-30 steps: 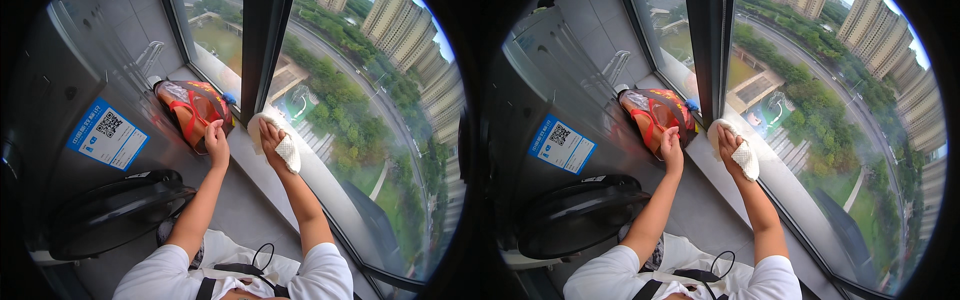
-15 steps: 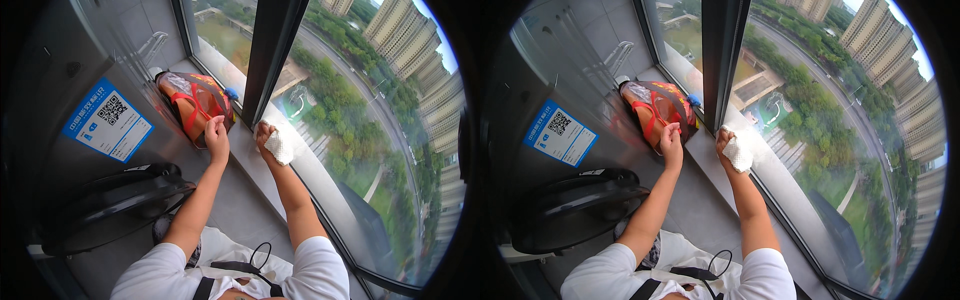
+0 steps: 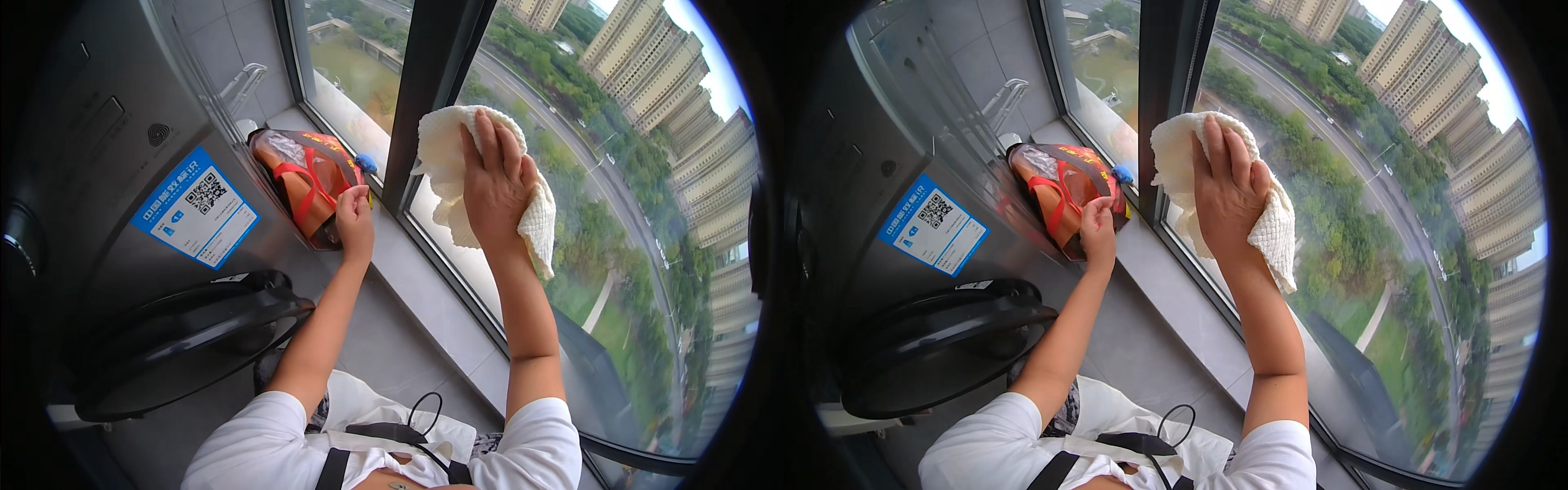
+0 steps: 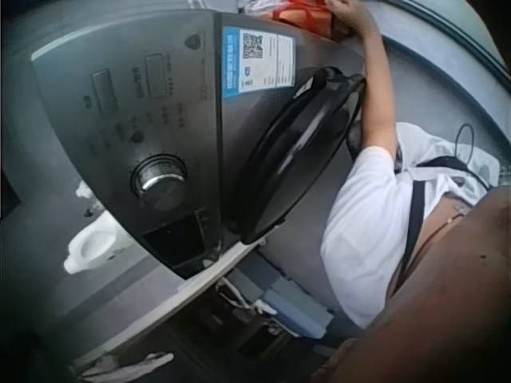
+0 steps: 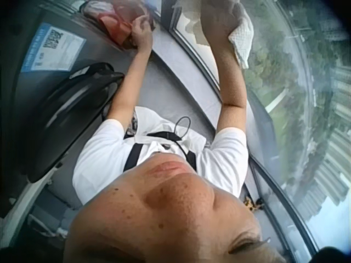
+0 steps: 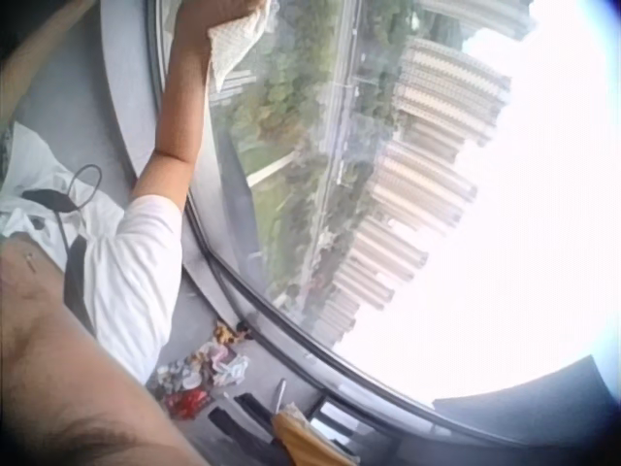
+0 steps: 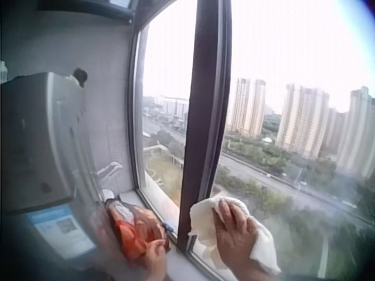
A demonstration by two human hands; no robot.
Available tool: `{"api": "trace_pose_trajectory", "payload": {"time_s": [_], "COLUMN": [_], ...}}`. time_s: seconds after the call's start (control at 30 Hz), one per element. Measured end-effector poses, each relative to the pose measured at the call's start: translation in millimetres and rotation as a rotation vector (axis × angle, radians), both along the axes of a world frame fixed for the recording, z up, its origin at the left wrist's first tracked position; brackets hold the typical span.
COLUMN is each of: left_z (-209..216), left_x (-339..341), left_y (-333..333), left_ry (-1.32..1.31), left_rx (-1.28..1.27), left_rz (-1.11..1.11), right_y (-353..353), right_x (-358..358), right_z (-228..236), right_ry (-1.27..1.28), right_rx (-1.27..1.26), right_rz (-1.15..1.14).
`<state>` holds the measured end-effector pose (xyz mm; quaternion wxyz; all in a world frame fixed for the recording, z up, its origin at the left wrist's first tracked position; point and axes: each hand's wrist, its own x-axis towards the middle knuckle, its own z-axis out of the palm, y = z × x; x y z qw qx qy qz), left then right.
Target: The person is wiping the glass surface of a large curved window with a white cloth, cleaning multiple sections by hand.
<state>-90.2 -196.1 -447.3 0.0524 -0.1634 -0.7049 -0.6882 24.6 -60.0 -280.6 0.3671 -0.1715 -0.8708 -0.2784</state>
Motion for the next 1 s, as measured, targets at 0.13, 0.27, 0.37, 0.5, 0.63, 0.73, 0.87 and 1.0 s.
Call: {"api": "trace_pose_trajectory", "payload": {"time_s": [0.13, 0.27, 0.37, 0.5, 0.63, 0.73, 0.87, 1.0], "left_z": [5, 5, -9, -9, -21, -14, 8, 23], "left_x": [-2, 1, 3, 18, 19, 22, 20, 16], "left_y": [10, -2, -8, -15, -33, -33, -19, -2], "left_ry": [-0.015, 0.006, 0.062, 0.153, 0.207, 0.228, 0.264, 0.261], "left_rx": [0.017, -0.051, -0.088, -0.168, -0.261, -0.281, -0.272, -0.22], "left_rz": [0.003, 0.034, 0.039, 0.019, 0.015, 0.007, -0.049, -0.06], "right_y": [12, 15, 21, 39, 13, 0, -3, -4], "right_x": [-25, -43, -29, 35, 115, 149, 164, 120], "right_z": [-30, -63, -111, -205, -152, -104, -54, 12], "right_ry": [0.014, 0.015, -0.124, -0.309, -0.509, -0.505, -0.294, -0.01], "right_rx": [0.157, 0.179, -0.045, -0.202, -0.056, -0.147, -0.034, -0.042], "right_rz": [0.049, 0.065, 0.211, 0.283, 0.263, 0.115, -0.072, -0.145]}}
